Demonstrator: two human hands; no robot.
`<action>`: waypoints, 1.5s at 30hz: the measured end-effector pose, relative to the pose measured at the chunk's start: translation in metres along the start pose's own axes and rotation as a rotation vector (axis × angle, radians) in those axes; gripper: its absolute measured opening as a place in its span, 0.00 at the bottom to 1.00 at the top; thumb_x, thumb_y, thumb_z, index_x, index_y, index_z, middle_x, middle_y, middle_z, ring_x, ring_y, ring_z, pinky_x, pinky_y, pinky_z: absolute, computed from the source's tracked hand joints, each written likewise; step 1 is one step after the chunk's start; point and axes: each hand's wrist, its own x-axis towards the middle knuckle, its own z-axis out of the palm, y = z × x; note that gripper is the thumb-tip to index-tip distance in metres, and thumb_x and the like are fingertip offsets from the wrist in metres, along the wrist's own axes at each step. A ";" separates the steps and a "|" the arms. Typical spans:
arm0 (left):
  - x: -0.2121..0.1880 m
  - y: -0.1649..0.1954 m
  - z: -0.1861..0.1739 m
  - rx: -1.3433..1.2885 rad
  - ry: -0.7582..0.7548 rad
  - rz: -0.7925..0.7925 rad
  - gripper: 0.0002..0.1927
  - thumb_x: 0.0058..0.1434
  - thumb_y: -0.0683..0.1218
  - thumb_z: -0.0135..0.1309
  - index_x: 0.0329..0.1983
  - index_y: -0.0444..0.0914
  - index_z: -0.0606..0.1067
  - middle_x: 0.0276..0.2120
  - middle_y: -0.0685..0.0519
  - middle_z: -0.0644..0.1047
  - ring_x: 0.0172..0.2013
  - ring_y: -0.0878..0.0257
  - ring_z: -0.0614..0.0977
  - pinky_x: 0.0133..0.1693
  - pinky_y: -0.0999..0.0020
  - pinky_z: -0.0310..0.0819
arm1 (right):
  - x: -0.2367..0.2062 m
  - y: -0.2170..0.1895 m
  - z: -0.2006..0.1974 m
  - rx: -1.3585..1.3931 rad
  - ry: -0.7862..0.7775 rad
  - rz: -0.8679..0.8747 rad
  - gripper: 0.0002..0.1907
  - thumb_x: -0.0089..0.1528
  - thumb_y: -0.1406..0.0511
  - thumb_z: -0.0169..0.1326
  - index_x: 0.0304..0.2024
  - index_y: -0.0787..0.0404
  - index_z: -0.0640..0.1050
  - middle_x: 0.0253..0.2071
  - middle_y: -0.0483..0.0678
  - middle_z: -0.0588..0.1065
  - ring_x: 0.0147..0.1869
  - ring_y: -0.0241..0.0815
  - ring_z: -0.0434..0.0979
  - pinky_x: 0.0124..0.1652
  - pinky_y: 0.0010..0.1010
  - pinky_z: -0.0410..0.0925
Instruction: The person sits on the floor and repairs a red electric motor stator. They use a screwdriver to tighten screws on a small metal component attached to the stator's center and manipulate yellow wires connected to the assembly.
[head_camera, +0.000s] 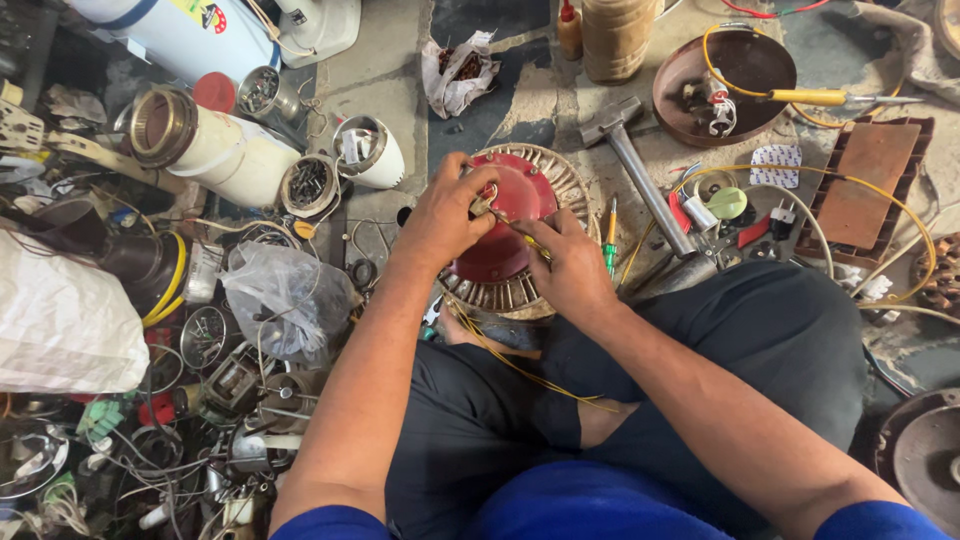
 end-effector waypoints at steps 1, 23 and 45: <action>0.000 0.000 0.000 0.000 -0.002 -0.002 0.29 0.50 0.42 0.67 0.56 0.47 0.73 0.58 0.41 0.68 0.58 0.40 0.74 0.56 0.53 0.73 | 0.000 0.000 0.000 0.001 -0.002 -0.001 0.19 0.58 0.74 0.57 0.52 0.58 0.80 0.40 0.56 0.72 0.40 0.55 0.78 0.40 0.42 0.72; 0.000 -0.005 0.005 0.029 -0.002 0.050 0.30 0.49 0.41 0.68 0.56 0.46 0.71 0.58 0.42 0.67 0.57 0.38 0.75 0.55 0.50 0.73 | 0.026 0.002 0.008 0.046 -0.128 0.378 0.11 0.64 0.61 0.59 0.45 0.58 0.83 0.29 0.54 0.80 0.32 0.45 0.83 0.36 0.37 0.73; 0.000 -0.007 0.007 0.003 0.026 0.063 0.29 0.48 0.39 0.67 0.54 0.45 0.71 0.57 0.41 0.67 0.56 0.37 0.75 0.53 0.50 0.74 | 0.023 0.012 0.018 0.110 -0.076 0.363 0.14 0.59 0.61 0.67 0.41 0.65 0.82 0.22 0.45 0.74 0.23 0.31 0.70 0.25 0.29 0.65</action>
